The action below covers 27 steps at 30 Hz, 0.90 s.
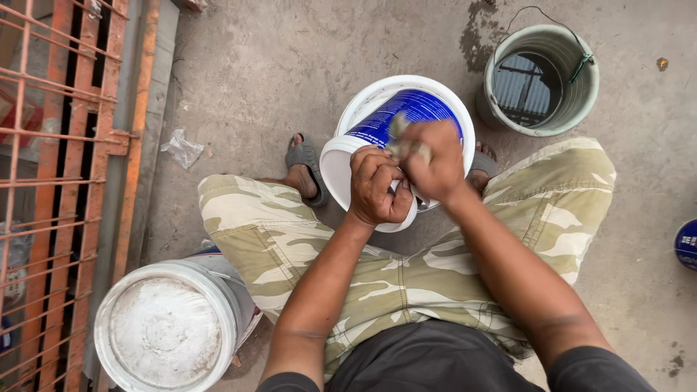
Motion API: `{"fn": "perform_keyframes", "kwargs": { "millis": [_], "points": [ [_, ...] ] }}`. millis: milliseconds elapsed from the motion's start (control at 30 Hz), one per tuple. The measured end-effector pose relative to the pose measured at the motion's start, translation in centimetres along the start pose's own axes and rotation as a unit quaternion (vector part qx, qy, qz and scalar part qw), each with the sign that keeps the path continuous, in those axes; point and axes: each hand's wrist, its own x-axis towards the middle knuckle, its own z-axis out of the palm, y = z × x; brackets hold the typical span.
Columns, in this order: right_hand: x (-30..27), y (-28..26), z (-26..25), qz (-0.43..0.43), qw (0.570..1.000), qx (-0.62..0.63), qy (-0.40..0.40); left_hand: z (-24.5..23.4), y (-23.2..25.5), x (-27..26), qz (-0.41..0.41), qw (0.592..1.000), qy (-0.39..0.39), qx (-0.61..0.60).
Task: The person sits on the floor and wipes the exterior of a white bucket with a cloth. They then place a lid on the bucket, secure it, and carry the bucket to a shelf to stack it with other similar buckets. Finally, they return to the floor to wipe another bucket.
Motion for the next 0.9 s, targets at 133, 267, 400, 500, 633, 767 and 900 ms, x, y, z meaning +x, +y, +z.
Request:
{"fn": "perform_keyframes", "kwargs": {
  "millis": [133,267,400,500,633,767,900],
  "points": [
    [0.6,4.6,-1.8,-0.013,0.997,-0.073,0.008,0.1,0.4,-0.1,-0.011,1.000,-0.012,-0.026],
    [2.2,5.9,-3.7,0.074,0.978,-0.191,0.044,0.4,0.6,0.9,-0.016,0.999,0.010,0.051],
    [0.4,-1.8,-2.8,-0.029,0.996,-0.082,-0.024,0.8,0.9,2.3,-0.019,1.000,0.007,0.011],
    [2.6,3.4,-3.4,0.143,0.981,-0.131,-0.013,0.7,0.7,2.3,-0.034,0.999,0.008,-0.037],
    [2.6,5.4,-4.7,0.200,0.959,-0.203,0.006,1.6,0.8,2.5,-0.009,0.999,0.008,-0.033],
    [0.6,0.7,-2.7,0.043,0.999,-0.024,-0.022,1.1,1.0,1.8,-0.025,0.999,-0.001,-0.036],
    [2.6,7.4,-4.5,0.157,0.966,-0.205,-0.020,0.8,0.8,1.9,-0.013,0.999,0.003,-0.044]
  ]
}}
